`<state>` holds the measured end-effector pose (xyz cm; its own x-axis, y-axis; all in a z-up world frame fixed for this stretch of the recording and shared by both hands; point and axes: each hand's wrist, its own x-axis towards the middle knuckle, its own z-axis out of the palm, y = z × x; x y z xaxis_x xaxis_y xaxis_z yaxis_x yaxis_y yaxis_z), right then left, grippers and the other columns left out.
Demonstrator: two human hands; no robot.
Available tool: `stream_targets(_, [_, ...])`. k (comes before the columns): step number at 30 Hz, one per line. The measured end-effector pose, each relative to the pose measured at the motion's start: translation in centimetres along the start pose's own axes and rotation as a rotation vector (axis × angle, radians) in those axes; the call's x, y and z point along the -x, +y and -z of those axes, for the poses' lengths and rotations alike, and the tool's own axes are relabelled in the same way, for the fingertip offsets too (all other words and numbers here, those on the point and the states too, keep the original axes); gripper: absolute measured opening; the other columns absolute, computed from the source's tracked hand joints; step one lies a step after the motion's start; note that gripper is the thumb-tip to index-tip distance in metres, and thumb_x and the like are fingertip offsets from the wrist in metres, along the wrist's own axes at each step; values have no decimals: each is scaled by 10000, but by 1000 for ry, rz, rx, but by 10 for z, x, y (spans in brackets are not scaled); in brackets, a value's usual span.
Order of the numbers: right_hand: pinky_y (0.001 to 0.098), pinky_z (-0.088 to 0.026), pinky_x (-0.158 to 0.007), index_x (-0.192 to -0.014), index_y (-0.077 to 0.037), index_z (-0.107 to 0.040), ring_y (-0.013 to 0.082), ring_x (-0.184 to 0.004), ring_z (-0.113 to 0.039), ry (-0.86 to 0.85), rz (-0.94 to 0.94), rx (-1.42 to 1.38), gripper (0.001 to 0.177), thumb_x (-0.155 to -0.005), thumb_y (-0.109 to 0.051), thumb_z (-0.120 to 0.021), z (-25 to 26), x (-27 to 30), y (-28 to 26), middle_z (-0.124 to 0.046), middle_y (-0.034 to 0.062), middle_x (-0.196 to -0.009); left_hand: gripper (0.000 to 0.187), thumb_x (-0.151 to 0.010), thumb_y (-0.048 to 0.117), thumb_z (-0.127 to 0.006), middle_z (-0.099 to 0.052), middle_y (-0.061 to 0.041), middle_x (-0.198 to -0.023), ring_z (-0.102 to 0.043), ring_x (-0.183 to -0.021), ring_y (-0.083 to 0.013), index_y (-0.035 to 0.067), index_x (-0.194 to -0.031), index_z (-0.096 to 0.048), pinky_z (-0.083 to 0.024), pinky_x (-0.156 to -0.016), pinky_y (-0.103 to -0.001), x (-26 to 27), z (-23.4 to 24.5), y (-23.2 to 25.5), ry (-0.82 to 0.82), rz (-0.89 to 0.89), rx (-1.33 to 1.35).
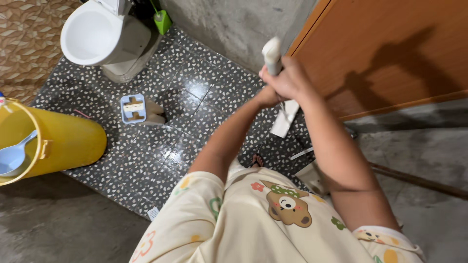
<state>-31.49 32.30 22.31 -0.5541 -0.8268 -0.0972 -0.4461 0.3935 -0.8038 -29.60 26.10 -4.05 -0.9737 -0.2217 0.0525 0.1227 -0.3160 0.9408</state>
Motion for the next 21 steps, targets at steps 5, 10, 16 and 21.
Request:
stream_targets(5, [315,-551,-847,-935,-74,-742,128,-895,-702,-260,-1,-186,200,-828,-218,-832,-39,-24,72,-763,26,-929,501,-874,164,-765,-624,-135,-1286,-621,-1181,-252,101,-1319,-543,-524,-990,-391,-23,11,-58,123,136,654])
stream_targets(10, [309,-553,-807,-942,-81,-724,112,-855,-667,-177,-153,-258,257,-824,-272,-850,-73,-81,53,-740,4,-910,477,-972,53,-643,-552,-192,-1445,-520,-1366,-267,10,-1412,-463,-440,-1137,-406,-22,69,-40,90,-152,-28])
stream_targets(16, [311,-545,-750,-991,-59,-687,110,-817,-647,-122,12,-273,360,-812,-315,-866,-141,-189,-25,-719,8,-886,450,-907,12,-650,-597,-195,-1365,-555,-1305,-287,4,-1340,-527,-464,-1099,-418,-15,223,26,105,-126,-332])
stream_targets(21, [325,-541,-768,-988,-47,-686,121,-797,-641,-157,253,-214,348,-862,-324,-855,-210,-274,-102,-717,20,-851,435,-852,-23,-657,-635,-197,-1298,-584,-1254,-303,-1,-1279,-580,-485,-1067,-428,-5,369,76,86,-71,-612])
